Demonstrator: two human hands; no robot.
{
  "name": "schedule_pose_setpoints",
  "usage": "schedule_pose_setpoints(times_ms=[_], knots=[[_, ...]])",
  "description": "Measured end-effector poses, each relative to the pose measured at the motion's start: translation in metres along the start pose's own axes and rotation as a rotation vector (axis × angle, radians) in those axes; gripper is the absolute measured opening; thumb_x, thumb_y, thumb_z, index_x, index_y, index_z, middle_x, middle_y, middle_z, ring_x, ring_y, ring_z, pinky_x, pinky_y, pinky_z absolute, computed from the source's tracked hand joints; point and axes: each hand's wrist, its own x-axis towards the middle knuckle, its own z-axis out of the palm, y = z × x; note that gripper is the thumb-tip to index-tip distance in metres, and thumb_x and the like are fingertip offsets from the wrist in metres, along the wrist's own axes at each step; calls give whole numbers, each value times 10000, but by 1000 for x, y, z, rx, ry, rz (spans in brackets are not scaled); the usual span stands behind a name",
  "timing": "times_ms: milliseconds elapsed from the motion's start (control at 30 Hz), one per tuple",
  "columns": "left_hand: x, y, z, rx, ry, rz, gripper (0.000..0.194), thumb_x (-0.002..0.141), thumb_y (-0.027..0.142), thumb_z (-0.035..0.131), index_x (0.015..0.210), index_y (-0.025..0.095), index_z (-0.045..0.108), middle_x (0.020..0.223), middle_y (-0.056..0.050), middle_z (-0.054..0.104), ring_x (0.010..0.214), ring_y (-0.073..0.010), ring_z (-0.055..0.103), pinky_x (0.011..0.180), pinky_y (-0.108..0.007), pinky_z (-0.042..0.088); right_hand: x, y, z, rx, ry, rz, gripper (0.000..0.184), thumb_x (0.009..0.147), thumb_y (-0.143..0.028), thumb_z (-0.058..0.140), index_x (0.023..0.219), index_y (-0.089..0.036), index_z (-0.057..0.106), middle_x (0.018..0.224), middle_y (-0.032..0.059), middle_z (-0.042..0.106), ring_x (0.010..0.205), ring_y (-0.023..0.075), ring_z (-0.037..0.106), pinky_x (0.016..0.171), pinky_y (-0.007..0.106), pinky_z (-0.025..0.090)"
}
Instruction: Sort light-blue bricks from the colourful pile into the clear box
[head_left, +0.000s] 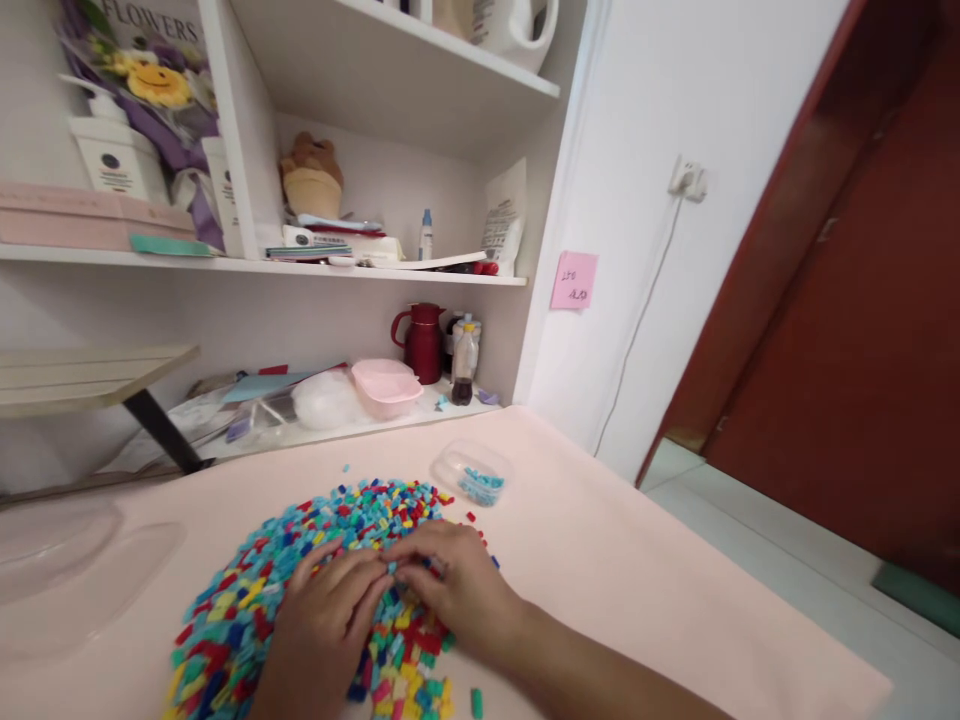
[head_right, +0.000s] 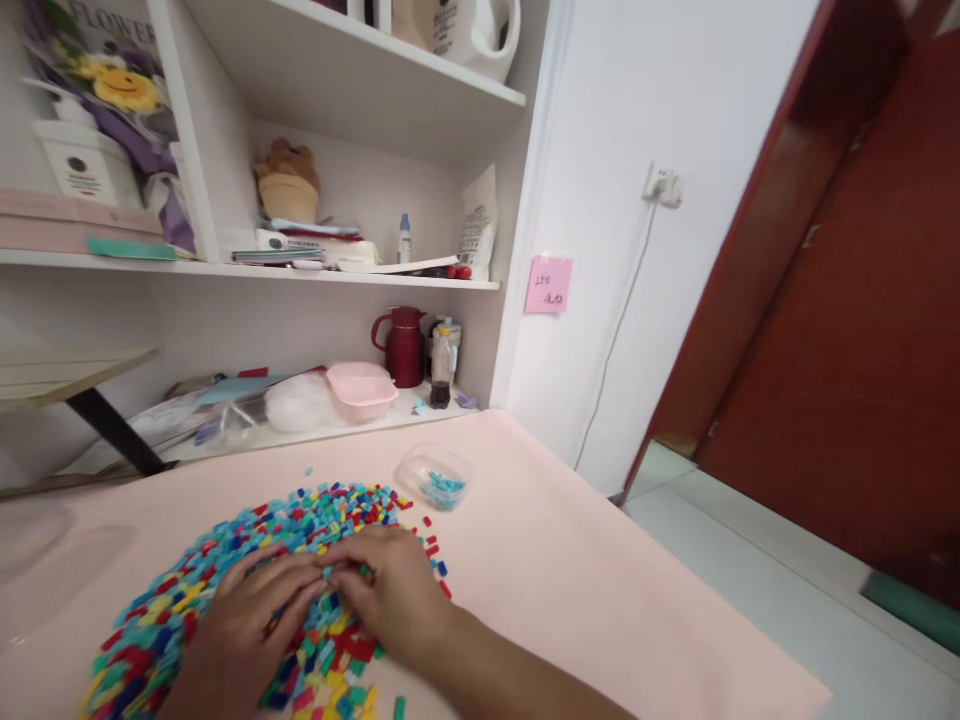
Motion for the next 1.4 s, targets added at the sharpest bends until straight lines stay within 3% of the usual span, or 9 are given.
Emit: schedule_pose_setpoints(times_ms=[167,633,767,967,1067,1233,1400], knots=[[-5,-8,4,45,-6,104,227,952,258,426,925,269,652,874,67,760,808,-135,684,857,-322,418,0,2,0,-16,-16,-21,277,789,-81,662,963,-271,762,884,10,750,823,151,665,795,211,472],[3,4,1,-32,12,-73,155,911,238,493,917,269,645,845,42,765,761,-152,705,823,-334,471,0,0,-4,-47,-11,73,172,810,-143,618,911,-239,719,795,-13,718,741,145,653,725,228,481],[6,4,-2,-7,63,-122,157,902,231,497,929,267,648,853,36,766,770,-155,703,798,-332,478,9,4,-23,-87,82,66,138,839,-204,593,902,-233,713,843,11,730,780,169,660,753,273,496],[5,5,-5,14,105,-215,143,896,240,513,890,260,654,839,28,766,746,-160,696,806,-348,481,19,23,-69,-183,415,114,170,843,-286,578,934,-212,701,917,52,730,858,221,658,817,350,492],[4,6,-4,7,95,-224,143,891,230,520,877,252,661,836,25,767,748,-160,697,808,-352,487,20,41,-84,-263,507,184,203,838,-312,564,940,-209,705,893,55,720,840,225,646,806,363,485],[4,8,-4,-1,92,-233,162,894,228,510,853,244,667,815,19,768,732,-159,698,803,-357,501,18,62,-85,-327,475,263,412,835,-307,534,1227,-202,608,950,58,681,769,198,625,779,372,483],[3,9,-4,-16,68,-283,167,893,236,508,842,245,666,811,12,767,737,-170,700,817,-372,503,17,58,-74,-316,428,171,323,865,-301,492,1120,-211,669,941,62,690,850,213,622,839,388,471]])
